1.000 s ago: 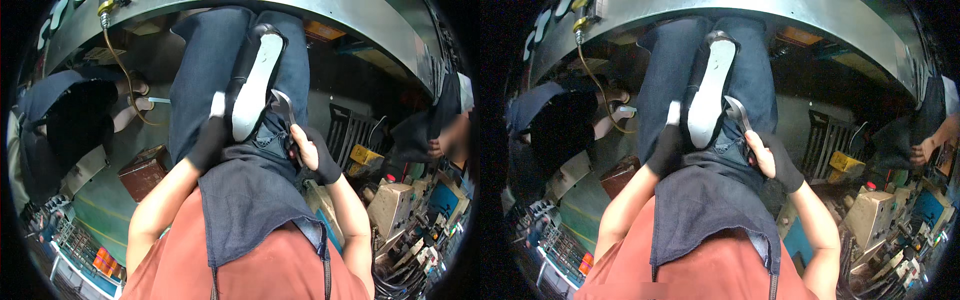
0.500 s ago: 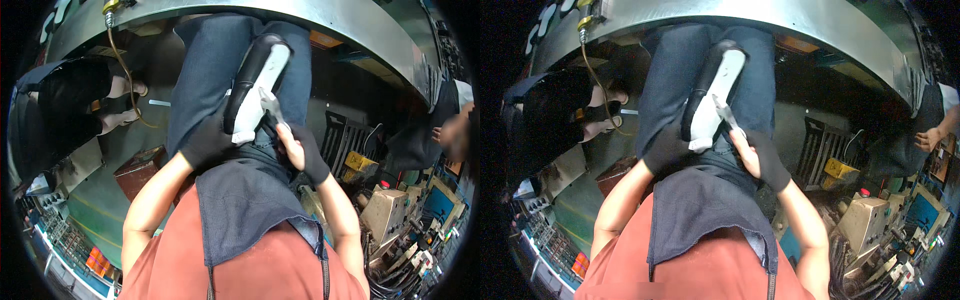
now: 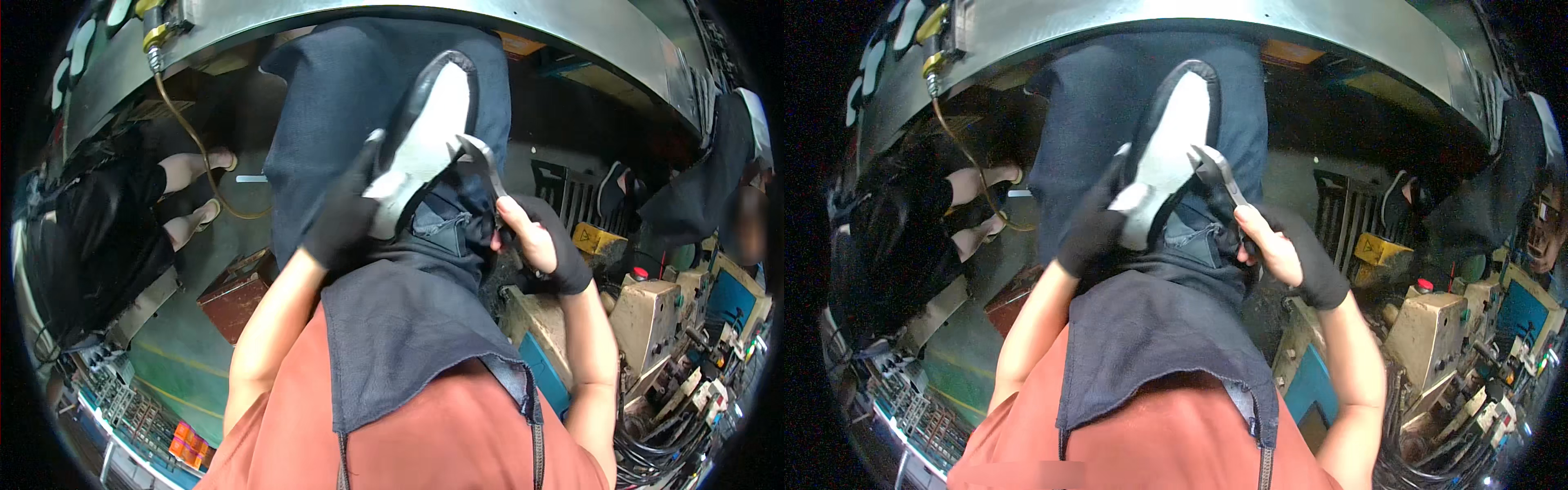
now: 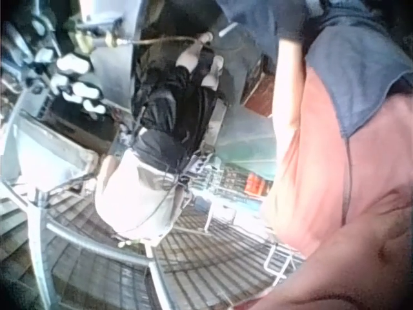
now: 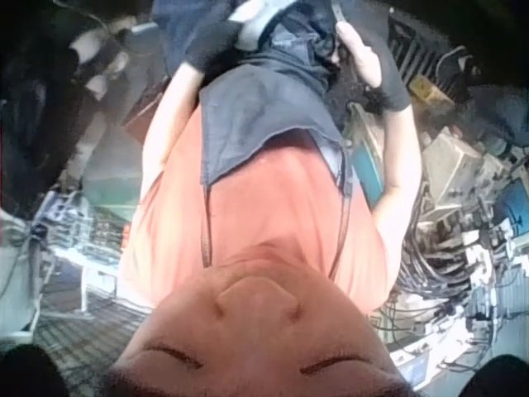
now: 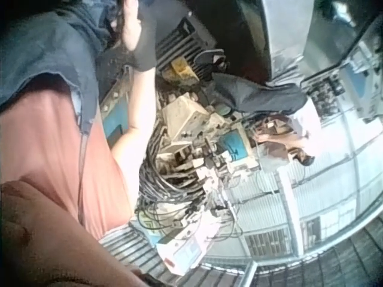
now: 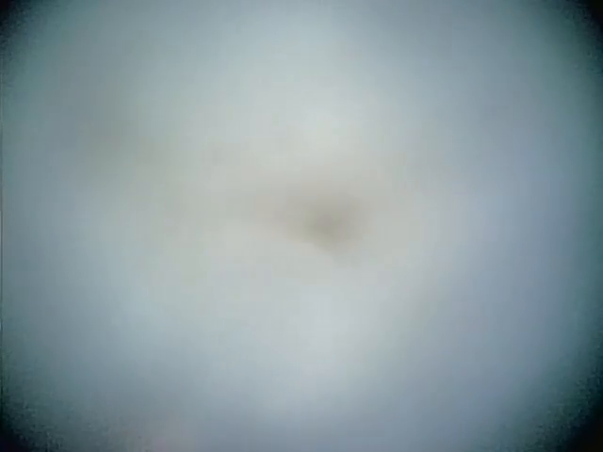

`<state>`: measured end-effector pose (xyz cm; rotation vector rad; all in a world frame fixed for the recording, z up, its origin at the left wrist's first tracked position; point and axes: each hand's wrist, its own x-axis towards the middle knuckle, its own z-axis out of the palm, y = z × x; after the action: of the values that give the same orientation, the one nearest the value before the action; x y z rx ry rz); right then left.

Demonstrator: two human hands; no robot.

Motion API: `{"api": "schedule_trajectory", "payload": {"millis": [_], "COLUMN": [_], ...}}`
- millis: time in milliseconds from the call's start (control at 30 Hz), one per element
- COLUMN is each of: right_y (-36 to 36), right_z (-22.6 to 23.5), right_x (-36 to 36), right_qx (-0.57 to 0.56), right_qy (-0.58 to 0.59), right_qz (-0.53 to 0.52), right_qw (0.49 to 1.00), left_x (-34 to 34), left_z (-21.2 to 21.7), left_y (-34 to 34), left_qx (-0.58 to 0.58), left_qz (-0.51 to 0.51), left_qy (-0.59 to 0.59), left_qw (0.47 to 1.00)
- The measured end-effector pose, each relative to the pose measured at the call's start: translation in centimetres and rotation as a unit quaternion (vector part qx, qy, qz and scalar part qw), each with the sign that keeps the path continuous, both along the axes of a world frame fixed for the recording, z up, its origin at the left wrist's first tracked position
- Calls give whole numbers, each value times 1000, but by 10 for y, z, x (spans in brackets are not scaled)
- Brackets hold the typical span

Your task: Using pliers to trim or adjust the upper material of a shoe on a last before placing it on a conveyor belt.

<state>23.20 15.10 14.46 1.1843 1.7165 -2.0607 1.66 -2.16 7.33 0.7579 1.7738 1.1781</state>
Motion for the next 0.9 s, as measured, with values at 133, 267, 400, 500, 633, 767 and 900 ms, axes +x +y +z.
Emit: {"api": "schedule_trajectory", "payload": {"millis": [133,267,400,500,633,767,900], "right_y": [32,-2,30,35,55,51,-48], "right_z": [19,29,-54,-46,-3,33,62], "right_x": [-26,-56,-50,-50,-61,-94,-98], "right_qx": [170,488,594,565,-54,411,553], "right_qy": [3,-21,159,137,-61,-11,-71], "right_qz": [273,471,410,423,421,594,511], "right_qw": [947,735,674,695,903,691,654], "left_x": [11,31,29,32,38,13,-29], "left_z": [0,-16,-28,-11,-1,-62,-134], "left_y": [-10,-22,-11,12,29,24,6], "left_qx": [18,46,14,36,82,118,95], "left_qz": [11,-15,-3,32,83,94,83], "left_qy": [-45,60,214,247,302,320,170], "left_qw": [999,997,977,968,946,935,977]}}
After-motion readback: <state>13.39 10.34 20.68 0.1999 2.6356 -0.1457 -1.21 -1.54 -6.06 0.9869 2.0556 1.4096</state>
